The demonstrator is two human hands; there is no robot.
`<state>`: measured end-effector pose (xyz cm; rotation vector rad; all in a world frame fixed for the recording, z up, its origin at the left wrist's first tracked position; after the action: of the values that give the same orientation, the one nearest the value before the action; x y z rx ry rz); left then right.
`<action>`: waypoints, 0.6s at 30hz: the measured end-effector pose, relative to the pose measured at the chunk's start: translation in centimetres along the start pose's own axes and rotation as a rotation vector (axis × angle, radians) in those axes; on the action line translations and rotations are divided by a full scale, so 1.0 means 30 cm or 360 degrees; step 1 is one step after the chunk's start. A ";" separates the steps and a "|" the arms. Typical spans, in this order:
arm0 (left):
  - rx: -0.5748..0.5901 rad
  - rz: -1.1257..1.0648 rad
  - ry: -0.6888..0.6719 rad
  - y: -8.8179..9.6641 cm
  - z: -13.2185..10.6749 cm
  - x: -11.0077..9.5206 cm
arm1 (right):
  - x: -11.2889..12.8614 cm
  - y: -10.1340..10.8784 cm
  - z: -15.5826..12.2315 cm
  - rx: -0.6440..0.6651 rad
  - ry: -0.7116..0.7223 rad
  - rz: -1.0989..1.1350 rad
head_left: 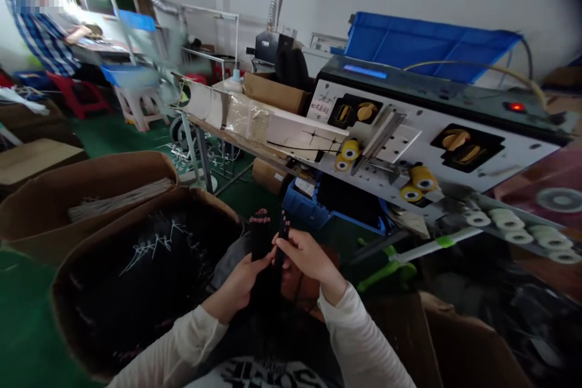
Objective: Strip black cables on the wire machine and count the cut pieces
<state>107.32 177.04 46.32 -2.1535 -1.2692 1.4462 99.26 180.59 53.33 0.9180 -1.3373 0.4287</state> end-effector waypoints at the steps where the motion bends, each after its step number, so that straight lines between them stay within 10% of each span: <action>1: -0.0027 -0.0002 0.0019 0.004 0.001 0.012 | 0.001 0.011 0.003 -0.0053 0.0056 -0.0086; 6: -0.0188 0.0106 -0.0058 0.040 0.008 0.020 | 0.023 0.043 0.012 -0.0239 0.0312 -0.0414; 18: -0.0287 0.0293 -0.0304 0.041 -0.005 -0.026 | -0.132 -0.020 0.044 -0.0065 -0.0182 0.0008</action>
<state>107.98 175.75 46.12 -2.3495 -1.3420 1.7059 97.98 180.13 49.33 0.9164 -1.4477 0.3557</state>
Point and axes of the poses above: each hand's wrist, its own z-axis towards the middle knuckle, its own y-axis out of the back of the hand, x = y × z, the point moved 9 cm from there along z, towards the middle knuckle, and after that the axes turned 10 degrees about -x, right-handed, at the moved point
